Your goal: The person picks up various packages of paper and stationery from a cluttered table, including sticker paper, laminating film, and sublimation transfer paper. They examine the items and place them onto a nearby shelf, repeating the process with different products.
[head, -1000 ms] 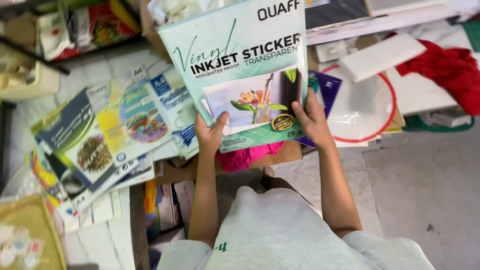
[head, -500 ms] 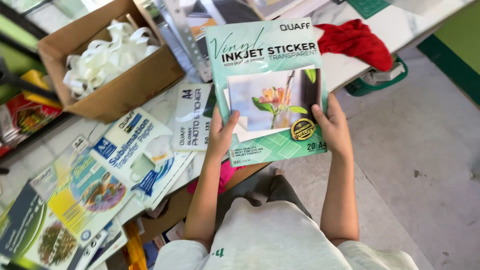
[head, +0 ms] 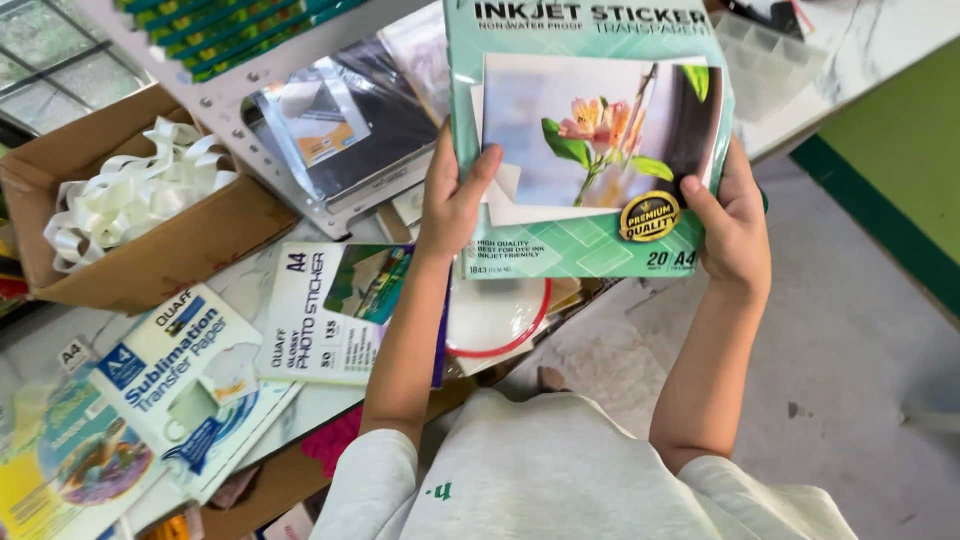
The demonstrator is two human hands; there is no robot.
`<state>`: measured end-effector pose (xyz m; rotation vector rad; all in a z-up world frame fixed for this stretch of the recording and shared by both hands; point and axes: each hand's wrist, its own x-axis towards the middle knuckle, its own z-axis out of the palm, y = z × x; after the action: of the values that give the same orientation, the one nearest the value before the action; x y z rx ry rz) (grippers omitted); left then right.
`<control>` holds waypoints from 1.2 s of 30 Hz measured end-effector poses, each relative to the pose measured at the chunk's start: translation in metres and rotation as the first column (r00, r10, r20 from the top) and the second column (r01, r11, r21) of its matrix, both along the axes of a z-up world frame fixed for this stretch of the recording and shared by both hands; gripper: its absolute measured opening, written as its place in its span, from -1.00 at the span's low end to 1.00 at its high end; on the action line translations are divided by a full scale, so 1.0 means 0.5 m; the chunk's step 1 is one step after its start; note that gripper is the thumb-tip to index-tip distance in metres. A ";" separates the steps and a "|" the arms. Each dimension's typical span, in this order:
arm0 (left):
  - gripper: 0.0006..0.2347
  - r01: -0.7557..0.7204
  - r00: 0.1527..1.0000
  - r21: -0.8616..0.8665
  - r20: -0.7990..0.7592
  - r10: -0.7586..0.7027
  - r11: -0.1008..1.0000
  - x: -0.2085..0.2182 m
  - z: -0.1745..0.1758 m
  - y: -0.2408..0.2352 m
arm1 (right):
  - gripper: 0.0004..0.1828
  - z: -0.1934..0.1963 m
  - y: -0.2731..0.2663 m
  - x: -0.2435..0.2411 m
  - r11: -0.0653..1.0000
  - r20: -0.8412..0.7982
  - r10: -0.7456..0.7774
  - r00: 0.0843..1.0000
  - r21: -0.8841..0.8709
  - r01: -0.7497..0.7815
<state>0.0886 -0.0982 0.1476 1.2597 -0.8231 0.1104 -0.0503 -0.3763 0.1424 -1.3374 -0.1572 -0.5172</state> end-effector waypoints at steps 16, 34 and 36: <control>-0.60 -0.260 0.965 -0.153 -0.017 0.260 0.954 0.268 -0.002 -0.150 | -0.27 0.040 -0.219 0.450 0.944 0.158 0.328 0.931 -0.028 -0.327; -0.68 -0.463 0.857 -0.118 -0.312 0.410 0.878 0.263 0.026 -0.143 | -0.41 0.076 -0.221 0.374 0.915 -0.174 0.397 0.901 0.151 -0.374; -0.63 -0.196 0.922 -0.359 -0.385 0.046 0.913 0.229 0.058 -0.140 | -0.44 0.086 -0.220 0.412 0.891 -0.039 0.391 0.920 0.266 -0.368</control>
<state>0.2033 -0.1683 0.1766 0.9097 -0.3668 0.1275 0.1557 -0.4862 0.1853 -1.0414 -0.2627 -0.1360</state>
